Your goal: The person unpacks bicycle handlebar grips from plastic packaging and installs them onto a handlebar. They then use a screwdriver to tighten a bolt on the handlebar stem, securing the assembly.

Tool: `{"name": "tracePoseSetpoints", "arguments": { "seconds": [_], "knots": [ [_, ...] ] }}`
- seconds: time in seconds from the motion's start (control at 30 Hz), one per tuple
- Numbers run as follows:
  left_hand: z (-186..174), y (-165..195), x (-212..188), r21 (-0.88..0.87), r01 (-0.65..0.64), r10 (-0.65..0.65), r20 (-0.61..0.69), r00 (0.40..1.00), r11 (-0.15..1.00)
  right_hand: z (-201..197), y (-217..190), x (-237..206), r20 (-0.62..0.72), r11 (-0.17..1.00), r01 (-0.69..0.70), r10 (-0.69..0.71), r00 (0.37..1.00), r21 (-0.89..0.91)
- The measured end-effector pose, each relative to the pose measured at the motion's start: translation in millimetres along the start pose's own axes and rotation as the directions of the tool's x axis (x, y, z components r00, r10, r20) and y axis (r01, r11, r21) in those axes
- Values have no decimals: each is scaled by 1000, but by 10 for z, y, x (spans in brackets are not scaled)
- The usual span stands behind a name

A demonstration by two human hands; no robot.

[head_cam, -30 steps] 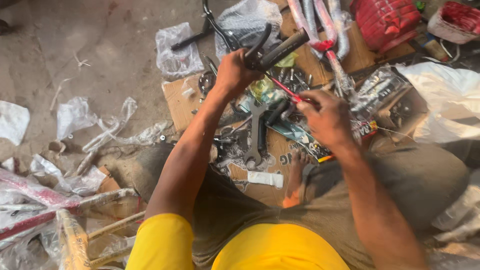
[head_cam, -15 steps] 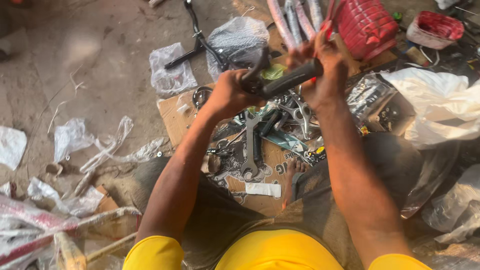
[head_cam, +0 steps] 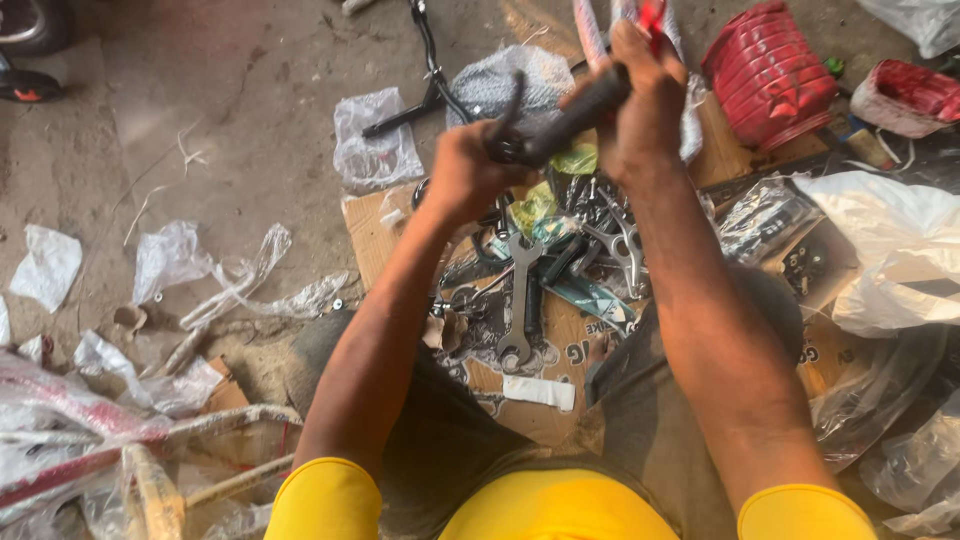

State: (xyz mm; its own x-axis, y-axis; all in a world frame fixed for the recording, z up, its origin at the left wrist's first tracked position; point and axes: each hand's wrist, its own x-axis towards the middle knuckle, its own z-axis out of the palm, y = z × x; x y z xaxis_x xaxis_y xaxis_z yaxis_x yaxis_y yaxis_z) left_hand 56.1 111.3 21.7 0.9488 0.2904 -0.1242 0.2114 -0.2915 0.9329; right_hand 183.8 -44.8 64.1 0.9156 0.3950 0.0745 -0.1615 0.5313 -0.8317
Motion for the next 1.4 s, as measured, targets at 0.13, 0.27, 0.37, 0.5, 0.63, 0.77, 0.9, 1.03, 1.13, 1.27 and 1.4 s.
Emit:
{"name": "tracePoseSetpoints", "arguments": {
  "seconds": [0.13,0.27,0.37,0.5,0.63,0.77,0.9,1.03,1.13,1.27,1.4],
  "knots": [
    [-345,132,16,-124,-353,298,-327,897,927,394,-358,20,-81,895,125,-176,981,-428],
    [-726,173,-42,-256,-357,211,-462,862,898,311,-475,-601,-10,622,-36,44,999,-782],
    [-805,66,-26,-243,-290,138,-495,858,926,212,-370,-1064,86,689,-94,222,971,-719],
    [-670,-167,74,-126,-425,260,-626,735,896,176,-297,-1446,347,265,334,4,938,-905],
    [-426,-308,158,-139,-284,148,-599,787,949,152,-368,-1544,492,159,505,-116,863,-848],
    [-222,-327,176,80,-209,215,-596,773,975,70,-471,-1597,469,109,480,-116,876,-870],
    [-178,-300,163,-229,-296,145,-510,848,927,24,-501,-1626,483,77,496,-135,865,-865],
    [-210,-284,168,-53,-254,191,-516,835,966,24,-490,-1564,530,3,535,-133,837,-845],
    [-217,-291,182,-113,-265,178,-493,852,958,12,-517,-1506,647,-158,629,-119,753,-761],
    [-202,-323,197,-15,-314,262,-513,818,949,-16,-587,-1495,789,-460,697,-12,614,-550],
    [-176,-347,195,33,-289,262,-532,806,957,-36,-569,-1533,836,-540,711,24,548,-451]
  ]
}}
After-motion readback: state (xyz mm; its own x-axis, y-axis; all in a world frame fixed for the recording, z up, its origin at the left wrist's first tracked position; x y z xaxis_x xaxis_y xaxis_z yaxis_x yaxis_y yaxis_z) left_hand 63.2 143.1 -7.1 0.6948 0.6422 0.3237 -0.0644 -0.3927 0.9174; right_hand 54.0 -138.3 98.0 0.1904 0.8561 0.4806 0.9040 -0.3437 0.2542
